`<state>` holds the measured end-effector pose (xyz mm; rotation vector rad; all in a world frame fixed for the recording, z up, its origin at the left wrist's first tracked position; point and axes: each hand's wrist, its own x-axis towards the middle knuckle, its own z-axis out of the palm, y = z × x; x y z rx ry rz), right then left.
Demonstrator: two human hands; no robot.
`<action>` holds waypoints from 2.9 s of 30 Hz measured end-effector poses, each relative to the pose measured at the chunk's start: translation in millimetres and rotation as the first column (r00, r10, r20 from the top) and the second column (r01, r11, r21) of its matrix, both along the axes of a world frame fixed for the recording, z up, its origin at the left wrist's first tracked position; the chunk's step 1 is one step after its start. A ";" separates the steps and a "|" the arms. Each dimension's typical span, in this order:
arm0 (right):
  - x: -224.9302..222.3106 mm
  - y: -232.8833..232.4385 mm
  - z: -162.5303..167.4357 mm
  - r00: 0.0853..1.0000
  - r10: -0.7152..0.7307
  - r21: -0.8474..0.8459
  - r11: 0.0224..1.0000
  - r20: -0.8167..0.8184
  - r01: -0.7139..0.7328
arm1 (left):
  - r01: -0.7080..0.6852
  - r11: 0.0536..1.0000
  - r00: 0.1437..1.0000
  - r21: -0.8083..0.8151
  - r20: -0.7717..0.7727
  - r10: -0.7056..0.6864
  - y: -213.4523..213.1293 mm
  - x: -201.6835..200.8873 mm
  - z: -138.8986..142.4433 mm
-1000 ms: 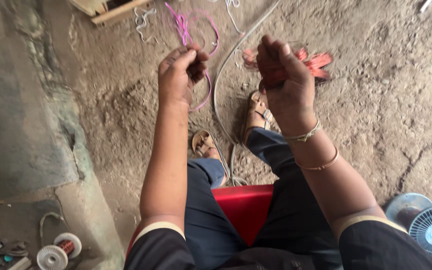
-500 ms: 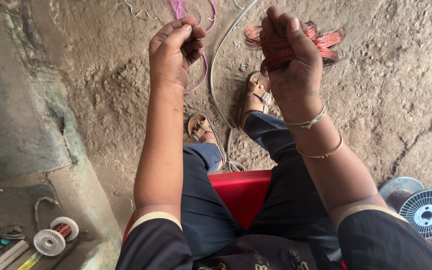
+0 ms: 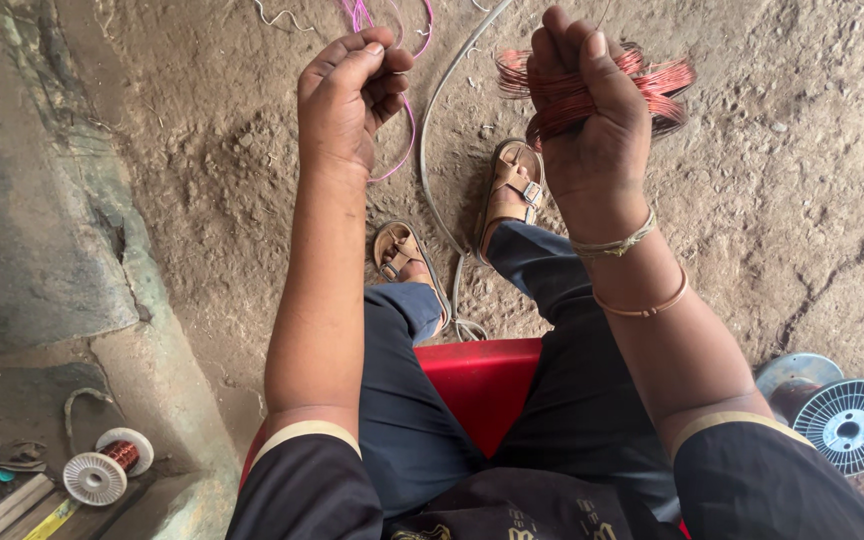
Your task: The person sits on a red plastic chair and winds loose copper magnet wire by hand into a neat coil, pulling loops tight and gathering the bundle. They then tie the coiled wire together using a thin pink cord and hold the finished coil in one hand.
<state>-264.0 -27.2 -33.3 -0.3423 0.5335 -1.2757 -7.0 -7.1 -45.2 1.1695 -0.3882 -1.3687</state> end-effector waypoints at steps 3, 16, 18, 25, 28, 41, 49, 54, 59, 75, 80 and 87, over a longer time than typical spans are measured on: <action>0.2 -2.4 -0.6 1.000 -0.006 0.000 1.000 0.001 0.006 | 0.001 1.000 1.000 -0.004 0.003 -0.001 0.3 -0.4 1.3; 0.1 0.2 6.8 0.998 -0.038 -0.043 0.998 -0.040 0.036 | 0.010 1.000 1.000 -0.014 0.013 -0.009 0.7 -1.0 2.2; 1.7 -0.6 5.1 0.999 -0.028 0.011 1.000 -0.023 0.028 | 0.009 1.000 1.000 -0.016 0.009 -0.009 1.4 -1.2 2.3; -0.5 -0.7 1.2 0.999 -0.028 -0.028 0.999 -0.018 0.027 | 0.007 1.000 1.000 -0.014 0.007 -0.007 0.7 0.1 1.9; 0.6 -1.1 0.0 0.999 -0.031 -0.052 0.998 -0.025 0.029 | 0.010 1.000 1.000 -0.010 0.005 -0.010 -0.1 -0.6 2.1; -2.1 -0.7 -4.5 1.000 -0.007 -0.042 0.999 -0.012 0.007 | 0.006 1.000 1.000 -0.014 -0.002 -0.006 1.4 -1.6 4.0; -1.2 -1.8 -8.3 1.000 0.004 -0.002 1.000 0.003 -0.004 | 0.013 1.000 1.000 -0.004 -0.009 -0.014 0.7 -2.9 3.7; -1.3 -0.2 -7.5 1.000 0.018 -0.020 1.000 -0.004 -0.018 | 0.029 1.000 1.000 -0.007 -0.010 -0.029 1.0 -5.1 3.4; 1.3 -0.7 -7.1 1.000 0.005 -0.001 1.000 -0.009 -0.005 | 0.046 0.999 0.998 -0.021 0.048 -0.045 1.4 -6.8 5.6; 0.6 1.7 -4.9 0.999 0.053 -0.029 0.998 -0.010 -0.053 | 0.019 0.988 0.995 0.152 -0.101 -0.004 15.7 -110.2 -21.4; 1.8 2.5 -4.5 0.999 0.045 -0.064 0.997 -0.014 -0.046 | 0.128 0.940 0.938 0.316 -0.348 -0.011 21.3 -127.1 -26.0; 0.5 1.9 -1.4 0.999 0.044 -0.132 0.990 0.015 -0.042 | 0.292 0.889 0.921 0.353 -0.354 -0.162 33.8 -136.2 -20.8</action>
